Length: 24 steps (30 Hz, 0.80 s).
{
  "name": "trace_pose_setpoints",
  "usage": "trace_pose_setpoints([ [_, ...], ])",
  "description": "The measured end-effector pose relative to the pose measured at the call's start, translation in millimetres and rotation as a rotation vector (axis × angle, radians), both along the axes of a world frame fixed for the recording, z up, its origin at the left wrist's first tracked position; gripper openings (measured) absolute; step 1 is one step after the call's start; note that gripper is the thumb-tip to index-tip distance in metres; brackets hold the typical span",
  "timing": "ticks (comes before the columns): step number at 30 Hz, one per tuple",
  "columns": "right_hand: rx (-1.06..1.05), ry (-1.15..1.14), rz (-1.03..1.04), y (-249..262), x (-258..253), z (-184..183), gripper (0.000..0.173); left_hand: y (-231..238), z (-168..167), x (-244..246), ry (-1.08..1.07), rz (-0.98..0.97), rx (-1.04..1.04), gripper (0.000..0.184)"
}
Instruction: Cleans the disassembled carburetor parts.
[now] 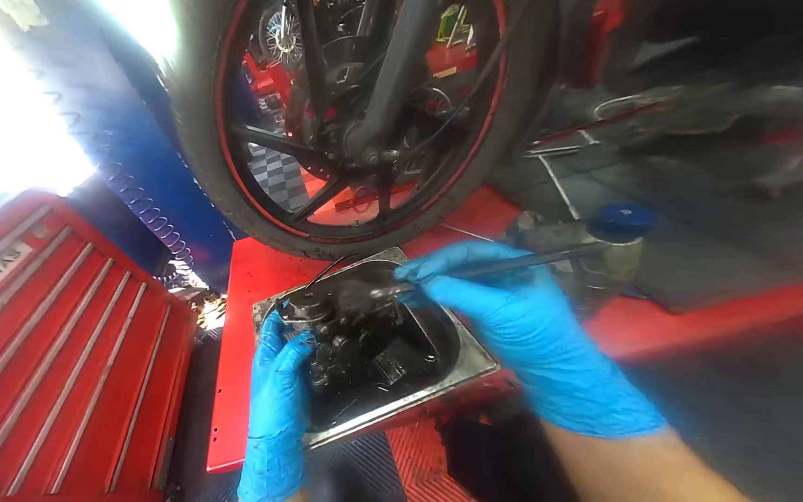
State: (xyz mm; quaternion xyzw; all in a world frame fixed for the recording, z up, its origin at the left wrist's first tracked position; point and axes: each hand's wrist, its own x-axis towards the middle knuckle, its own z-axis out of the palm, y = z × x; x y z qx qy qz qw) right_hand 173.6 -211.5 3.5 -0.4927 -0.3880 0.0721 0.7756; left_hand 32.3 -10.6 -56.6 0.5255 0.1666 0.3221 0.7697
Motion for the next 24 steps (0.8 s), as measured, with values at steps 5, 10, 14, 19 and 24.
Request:
trace_pose_setpoints([
  [5, -0.162, 0.075, 0.018, 14, 7, -12, 0.009, -2, 1, -4, 0.031, -0.047, 0.006, 0.056],
  [10, -0.078, 0.130, 0.013, 1, 5, 2, 0.011, 7, -3, -16, -0.157, -0.150, -0.086, 0.042],
  [14, -0.035, 0.045, 0.223, -7, -3, 14, 0.008, 13, -12, -22, -0.336, -0.353, 0.024, 0.034],
  [19, -0.193, -0.040, 0.221, -3, 2, 8, 0.010, 10, -11, -27, -0.418, -0.415, 0.131, 0.033],
  [24, -0.066, -0.040, 0.212, -15, -2, 17, 0.010, 15, -9, -27, -0.408, -0.422, 0.203, 0.046],
])
